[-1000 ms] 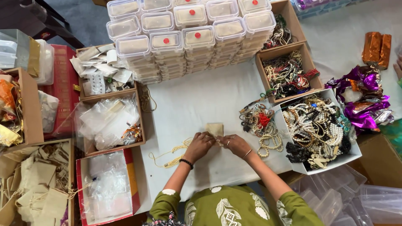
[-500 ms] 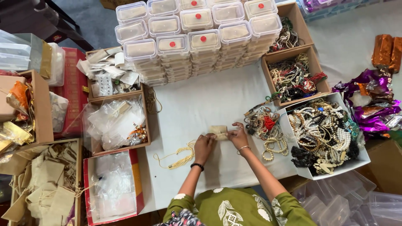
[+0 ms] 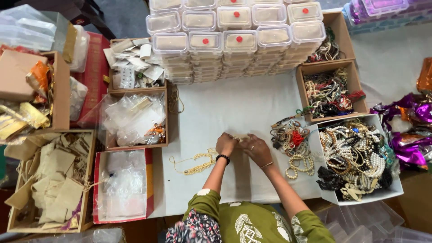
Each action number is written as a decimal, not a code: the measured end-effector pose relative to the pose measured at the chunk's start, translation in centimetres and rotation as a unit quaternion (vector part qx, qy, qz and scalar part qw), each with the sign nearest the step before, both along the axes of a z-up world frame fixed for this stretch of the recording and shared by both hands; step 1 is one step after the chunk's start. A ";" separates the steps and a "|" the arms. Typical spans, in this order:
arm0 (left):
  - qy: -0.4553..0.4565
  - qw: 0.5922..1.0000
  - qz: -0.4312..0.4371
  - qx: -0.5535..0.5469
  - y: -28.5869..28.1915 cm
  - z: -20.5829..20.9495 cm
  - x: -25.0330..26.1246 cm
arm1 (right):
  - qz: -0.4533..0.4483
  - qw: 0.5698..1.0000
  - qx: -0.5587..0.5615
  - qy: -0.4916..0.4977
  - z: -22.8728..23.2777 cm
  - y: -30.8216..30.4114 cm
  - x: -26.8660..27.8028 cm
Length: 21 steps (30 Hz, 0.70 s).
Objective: The person sorts through various jewelry items, including necklaces and bracelets, on a table. They place selected items into small cloth pouches, then put the pouches into clear plastic containers. The person stacks the filled containers on the table.
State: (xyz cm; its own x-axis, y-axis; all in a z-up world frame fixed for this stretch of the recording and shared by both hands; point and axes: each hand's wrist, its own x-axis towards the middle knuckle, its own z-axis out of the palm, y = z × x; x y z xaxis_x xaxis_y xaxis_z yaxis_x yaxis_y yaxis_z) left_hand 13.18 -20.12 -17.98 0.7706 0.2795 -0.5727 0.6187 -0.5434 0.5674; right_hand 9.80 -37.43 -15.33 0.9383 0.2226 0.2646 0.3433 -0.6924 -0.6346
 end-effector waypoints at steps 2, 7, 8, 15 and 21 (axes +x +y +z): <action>0.037 0.999 0.003 -0.007 -0.1 -0.9 1.0 | 0.110 0.990 -0.065 -0.060 -0.5 -0.6 0.5; 0.090 0.995 0.016 -0.031 0.0 -0.2 2.5 | 0.199 0.969 -0.121 -0.087 -4.0 -2.0 2.7; 0.085 0.995 0.030 -0.035 0.0 -2.4 3.3 | 0.212 0.965 -0.123 -0.093 -2.3 -1.6 3.0; 0.164 0.760 0.299 -0.554 2.8 -8.7 2.4 | 0.099 0.991 -0.017 0.090 -1.6 -0.4 3.2; 0.032 0.731 0.284 -0.619 11.1 2.4 -10.1 | -0.064 0.841 0.325 0.427 -9.8 -1.8 0.0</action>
State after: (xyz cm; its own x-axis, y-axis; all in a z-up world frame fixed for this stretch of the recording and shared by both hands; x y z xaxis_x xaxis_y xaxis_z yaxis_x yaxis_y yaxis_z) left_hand 3.11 -9.05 -15.53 0.6924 -0.2194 -0.6873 0.5918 0.7176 0.3671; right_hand 9.78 -39.25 -25.11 0.8532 0.1745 -0.4916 -0.4811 -0.1010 -0.8708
